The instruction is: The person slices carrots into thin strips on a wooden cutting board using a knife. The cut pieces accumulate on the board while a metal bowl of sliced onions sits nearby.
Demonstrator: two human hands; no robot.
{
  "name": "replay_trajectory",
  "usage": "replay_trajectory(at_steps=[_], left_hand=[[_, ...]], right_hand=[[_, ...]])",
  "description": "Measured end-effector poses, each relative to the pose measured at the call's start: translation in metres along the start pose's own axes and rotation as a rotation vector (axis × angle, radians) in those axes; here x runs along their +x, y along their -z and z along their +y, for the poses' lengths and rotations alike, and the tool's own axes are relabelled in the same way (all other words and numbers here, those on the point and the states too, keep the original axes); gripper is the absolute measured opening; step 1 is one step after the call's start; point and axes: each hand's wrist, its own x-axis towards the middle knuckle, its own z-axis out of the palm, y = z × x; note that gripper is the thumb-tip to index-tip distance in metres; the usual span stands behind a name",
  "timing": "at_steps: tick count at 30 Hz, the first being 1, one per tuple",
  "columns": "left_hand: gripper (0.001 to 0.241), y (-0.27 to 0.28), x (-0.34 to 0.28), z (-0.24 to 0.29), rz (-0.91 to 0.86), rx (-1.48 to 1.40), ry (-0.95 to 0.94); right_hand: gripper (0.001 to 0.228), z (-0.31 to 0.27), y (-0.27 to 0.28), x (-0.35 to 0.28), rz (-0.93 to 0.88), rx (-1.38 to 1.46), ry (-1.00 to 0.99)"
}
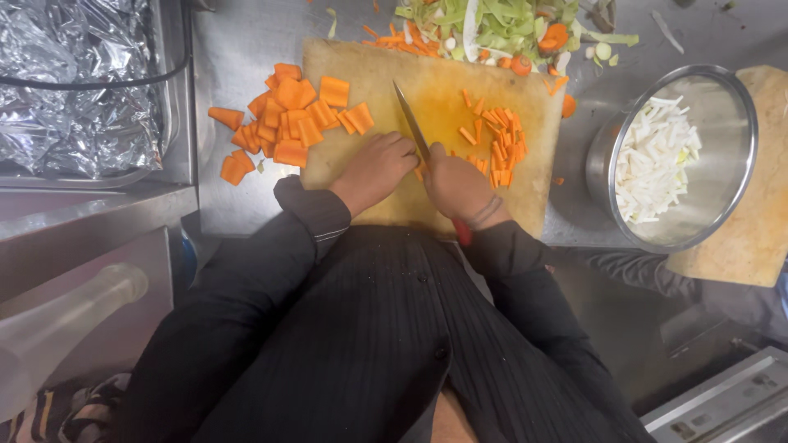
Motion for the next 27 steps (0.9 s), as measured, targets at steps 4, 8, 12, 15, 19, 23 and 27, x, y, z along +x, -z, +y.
replay_trajectory(at_steps=[4, 8, 12, 15, 19, 23, 27], left_hand=[[0.017, -0.001, -0.002, -0.002, 0.012, 0.008, 0.035], [0.017, -0.004, -0.007, -0.001, 0.021, 0.002, 0.038], [0.017, -0.004, -0.007, -0.005, 0.017, -0.003, 0.039], [0.018, -0.010, -0.010, -0.005, -0.029, 0.044, 0.038], [0.020, -0.002, -0.010, -0.006, -0.005, 0.065, 0.088], [0.024, 0.033, -0.017, -0.016, 0.191, 0.125, 0.317], [0.057, 0.051, -0.015, -0.033, 0.200, 0.165, 0.301]], right_hand=[[0.025, 0.005, 0.008, -0.036, -0.069, -0.054, 0.036], [0.026, 0.011, -0.005, -0.078, -0.122, 0.038, -0.051], [0.026, 0.007, -0.024, -0.061, -0.038, 0.045, -0.026], [0.025, 0.003, -0.028, -0.027, 0.026, 0.010, -0.028], [0.026, -0.006, -0.015, -0.016, 0.112, -0.045, -0.112], [0.027, -0.008, -0.011, -0.042, 0.002, 0.026, 0.006], [0.033, 0.003, -0.023, -0.064, -0.010, 0.007, 0.060]])
